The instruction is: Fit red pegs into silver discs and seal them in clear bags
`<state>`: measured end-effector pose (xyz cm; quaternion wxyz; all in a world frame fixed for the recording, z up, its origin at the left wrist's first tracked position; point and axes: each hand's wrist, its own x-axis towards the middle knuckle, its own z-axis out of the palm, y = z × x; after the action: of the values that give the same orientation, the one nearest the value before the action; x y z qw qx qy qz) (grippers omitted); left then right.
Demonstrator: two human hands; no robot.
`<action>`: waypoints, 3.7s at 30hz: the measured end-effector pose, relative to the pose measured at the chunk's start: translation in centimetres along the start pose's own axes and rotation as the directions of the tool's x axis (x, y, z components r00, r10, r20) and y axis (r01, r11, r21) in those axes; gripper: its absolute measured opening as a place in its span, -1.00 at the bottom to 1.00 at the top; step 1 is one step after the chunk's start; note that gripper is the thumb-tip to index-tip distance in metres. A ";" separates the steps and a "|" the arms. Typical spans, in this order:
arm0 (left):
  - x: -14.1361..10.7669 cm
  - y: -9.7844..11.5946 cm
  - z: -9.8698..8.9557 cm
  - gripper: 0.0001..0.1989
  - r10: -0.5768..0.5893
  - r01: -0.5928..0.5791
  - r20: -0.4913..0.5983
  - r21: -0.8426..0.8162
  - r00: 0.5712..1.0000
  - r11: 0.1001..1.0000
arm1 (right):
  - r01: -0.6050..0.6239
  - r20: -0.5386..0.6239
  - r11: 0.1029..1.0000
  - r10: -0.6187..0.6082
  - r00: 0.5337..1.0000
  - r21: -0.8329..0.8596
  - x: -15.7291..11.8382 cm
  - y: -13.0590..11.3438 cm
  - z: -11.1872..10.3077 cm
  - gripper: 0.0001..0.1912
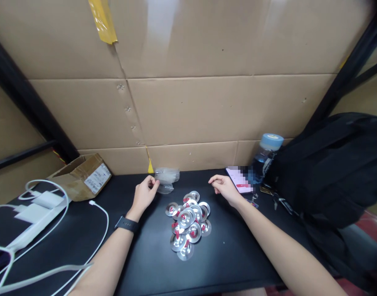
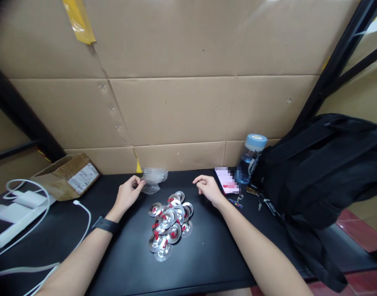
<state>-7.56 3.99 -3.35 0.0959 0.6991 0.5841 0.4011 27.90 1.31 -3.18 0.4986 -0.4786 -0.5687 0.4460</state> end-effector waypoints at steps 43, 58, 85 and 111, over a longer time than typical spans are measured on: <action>-3.3 7.6 -0.5 -0.81 0.365 -0.248 0.436 -0.302 0.823 0.921 | 0.539 0.351 0.788 -0.435 0.830 -0.298 -5.0 -3.4 6.6 -0.87; -4.2 9.5 0.1 -0.95 0.459 -0.364 0.323 -0.314 0.828 0.877 | 0.334 0.218 0.940 -0.312 0.925 -0.073 -5.1 -3.3 6.8 -0.81; -1.5 3.1 -4.5 -0.89 0.231 -0.254 0.514 -0.025 0.826 0.967 | 0.254 0.135 0.796 -0.215 0.967 -0.550 -1.1 0.0 0.1 -0.74; -4.7 10.6 0.5 -0.80 0.416 -0.337 0.206 -0.331 0.886 0.881 | 0.383 0.293 0.912 -0.330 0.898 -0.147 -4.5 -3.7 6.2 -0.57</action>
<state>0.65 -3.23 0.61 0.1944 0.8269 0.3527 0.3925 21.54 -3.90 -0.86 0.4418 -0.3504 -0.7497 0.3462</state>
